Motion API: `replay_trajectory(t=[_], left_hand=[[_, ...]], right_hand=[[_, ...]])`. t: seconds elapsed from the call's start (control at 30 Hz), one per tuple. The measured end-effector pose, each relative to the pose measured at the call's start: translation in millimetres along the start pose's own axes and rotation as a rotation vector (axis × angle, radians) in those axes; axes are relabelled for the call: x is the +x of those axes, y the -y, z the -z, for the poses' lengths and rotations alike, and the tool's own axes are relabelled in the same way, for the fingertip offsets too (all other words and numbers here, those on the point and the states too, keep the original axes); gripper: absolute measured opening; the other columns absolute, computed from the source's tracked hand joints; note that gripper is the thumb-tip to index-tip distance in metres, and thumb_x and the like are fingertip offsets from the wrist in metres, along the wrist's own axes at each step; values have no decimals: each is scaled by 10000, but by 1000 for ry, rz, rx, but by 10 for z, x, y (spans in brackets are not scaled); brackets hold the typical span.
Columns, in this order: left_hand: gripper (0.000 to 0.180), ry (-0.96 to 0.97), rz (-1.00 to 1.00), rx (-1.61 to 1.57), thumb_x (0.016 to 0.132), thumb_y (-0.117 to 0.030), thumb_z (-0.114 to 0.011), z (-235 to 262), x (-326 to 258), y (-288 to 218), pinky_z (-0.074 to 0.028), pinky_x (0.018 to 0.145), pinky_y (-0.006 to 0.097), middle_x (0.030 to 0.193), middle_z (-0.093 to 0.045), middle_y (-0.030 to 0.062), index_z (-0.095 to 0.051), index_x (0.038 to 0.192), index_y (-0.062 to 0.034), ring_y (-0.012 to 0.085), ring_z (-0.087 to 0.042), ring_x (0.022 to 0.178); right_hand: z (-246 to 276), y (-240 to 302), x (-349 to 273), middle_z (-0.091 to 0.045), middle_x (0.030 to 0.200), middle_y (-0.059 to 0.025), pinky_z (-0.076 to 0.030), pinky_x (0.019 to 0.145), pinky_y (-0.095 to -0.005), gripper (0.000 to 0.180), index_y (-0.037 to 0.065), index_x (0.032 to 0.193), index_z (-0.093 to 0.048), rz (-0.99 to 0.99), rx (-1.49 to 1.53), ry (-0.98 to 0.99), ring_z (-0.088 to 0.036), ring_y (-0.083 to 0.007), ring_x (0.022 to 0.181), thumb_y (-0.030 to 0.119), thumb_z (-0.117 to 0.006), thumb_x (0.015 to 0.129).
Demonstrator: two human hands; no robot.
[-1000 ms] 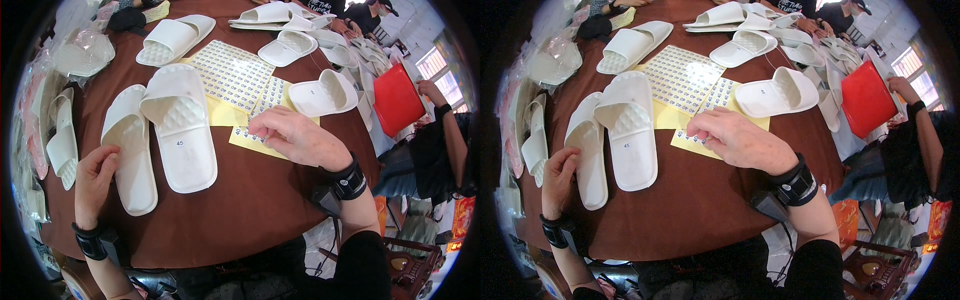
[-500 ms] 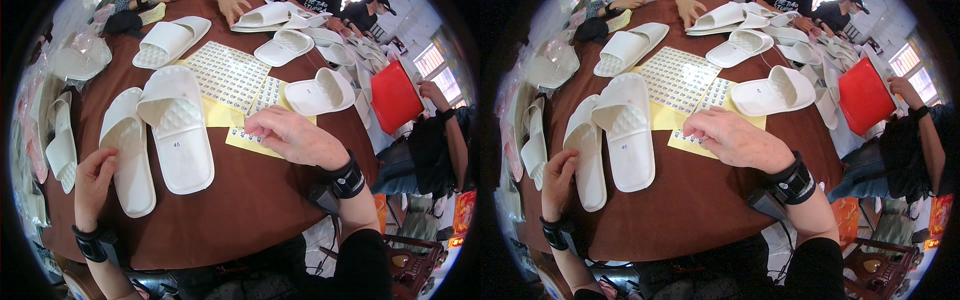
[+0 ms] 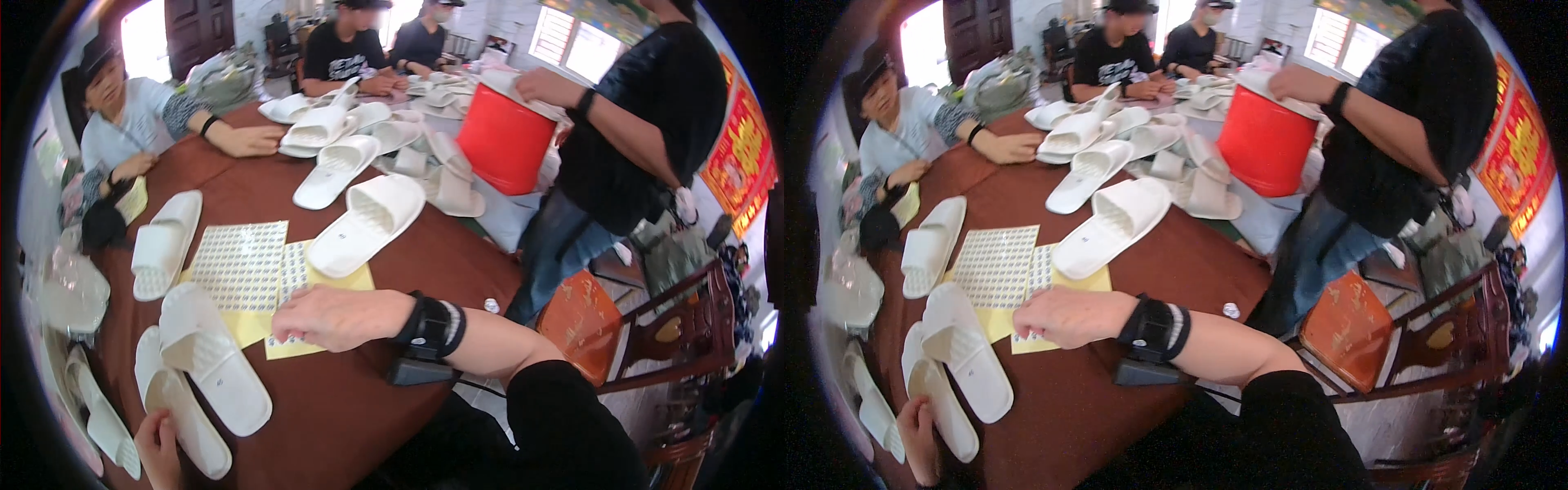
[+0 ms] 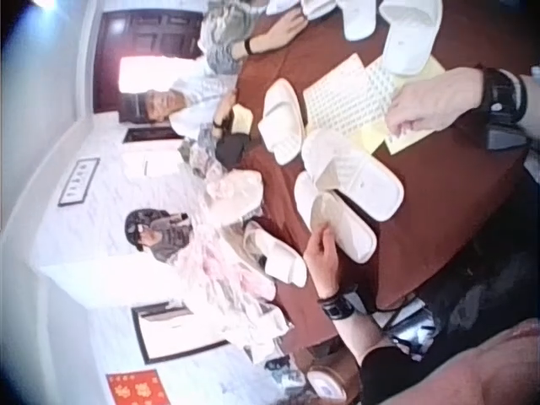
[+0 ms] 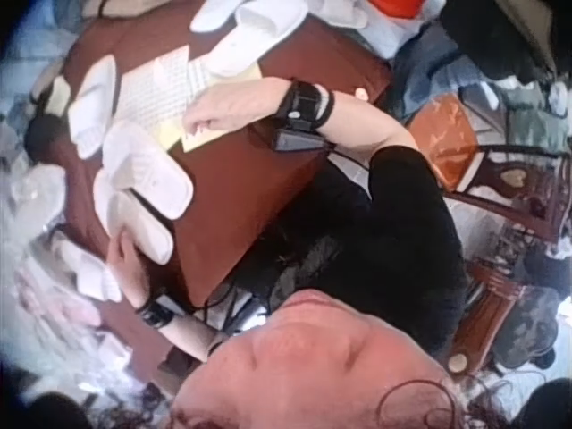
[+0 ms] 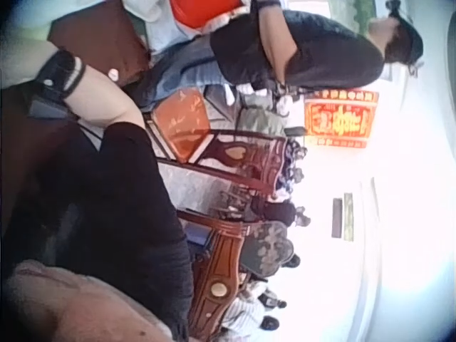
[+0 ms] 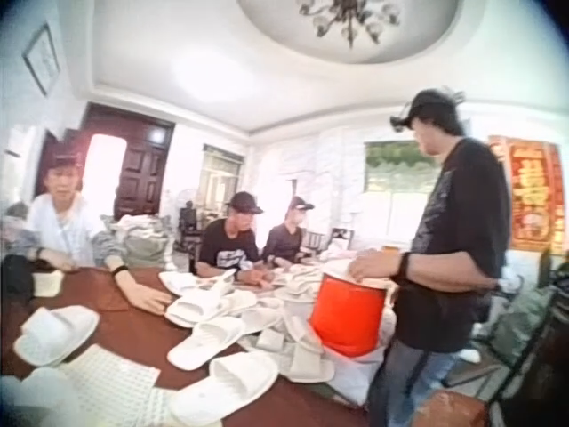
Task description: Apply size labels to the insoles of white and pink slippers.
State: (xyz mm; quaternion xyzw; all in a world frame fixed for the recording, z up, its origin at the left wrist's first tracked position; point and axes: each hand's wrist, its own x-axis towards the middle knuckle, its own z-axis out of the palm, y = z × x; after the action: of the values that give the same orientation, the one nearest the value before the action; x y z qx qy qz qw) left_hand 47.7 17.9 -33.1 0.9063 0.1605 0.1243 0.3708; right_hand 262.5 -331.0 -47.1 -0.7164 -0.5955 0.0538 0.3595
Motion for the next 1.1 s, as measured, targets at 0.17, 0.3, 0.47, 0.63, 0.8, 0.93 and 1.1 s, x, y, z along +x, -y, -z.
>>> replay_trajectory(t=[0.17, 0.3, 0.47, 0.63, 0.8, 0.93, 1.1], left_hand=[[375, 89, 10, 85, 1003, -205, -550, 48, -86, -391, -482, 934, 357, 1112, -697, 235, -641, 1177, 115, 285, -637, 1011], [398, 98, 35, 116, 1019, -228, -539, 19, -135, -600, -472, 962, 367, 1159, -683, 250, -637, 1200, 113, 304, -633, 1060], [411, 84, 31, 129, 1020, -245, -547, 7, -130, -583, -473, 963, 367, 1169, -681, 252, -637, 1205, 112, 314, -635, 1062], [418, 77, 3, 159, 1024, -250, -550, 17, -134, -562, -481, 955, 361, 1167, -683, 247, -635, 1205, 116, 300, -638, 1049], [412, 77, 4, 153, 1023, -245, -556, 11, -116, -535, -489, 943, 354, 1152, -688, 240, -635, 1205, 115, 295, -641, 1030], [405, 70, 28, 104, 1020, -239, -556, 5, -131, -523, -494, 936, 356, 1146, -691, 239, -639, 1200, 114, 298, -643, 1020], [398, 75, 28, 118, 1017, -231, -556, 3, -149, -570, -496, 928, 355, 1140, -694, 240, -642, 1197, 113, 297, -644, 1008]], right_hand=[[-23, -102, -3, -641, 915, -127, -492, 800, -443, 133, 49, 984, -581, 40, 30, -39, -615, -339, 920, -10, -596, 867], [-29, -120, 18, -650, 890, -114, -495, 761, -421, 174, 41, 976, -640, -36, 28, -37, -628, -310, 880, -1, -606, 810], [-48, -63, 42, -648, 922, -107, -489, 797, -422, 157, 41, 972, -658, -107, -6, 14, -614, -313, 944, 12, -614, 824], [-31, -29, 38, -643, 917, -89, -487, 783, -408, 189, 50, 972, -672, -133, -29, 37, -612, -287, 921, -1, -600, 804], [-32, -28, 37, -648, 917, -85, -489, 770, -406, 202, 52, 973, -674, -122, -31, 36, -621, -277, 903, -6, -590, 798], [-55, -69, 46, -653, 907, -92, -493, 759, -410, 193, 50, 963, -674, -108, -35, 31, -629, -284, 890, -5, -584, 801], [-86, -87, 55, -653, 880, -111, -496, 748, -415, 175, 37, 942, -666, -70, -25, -17, -631, -306, 871, -8, -583, 795]])
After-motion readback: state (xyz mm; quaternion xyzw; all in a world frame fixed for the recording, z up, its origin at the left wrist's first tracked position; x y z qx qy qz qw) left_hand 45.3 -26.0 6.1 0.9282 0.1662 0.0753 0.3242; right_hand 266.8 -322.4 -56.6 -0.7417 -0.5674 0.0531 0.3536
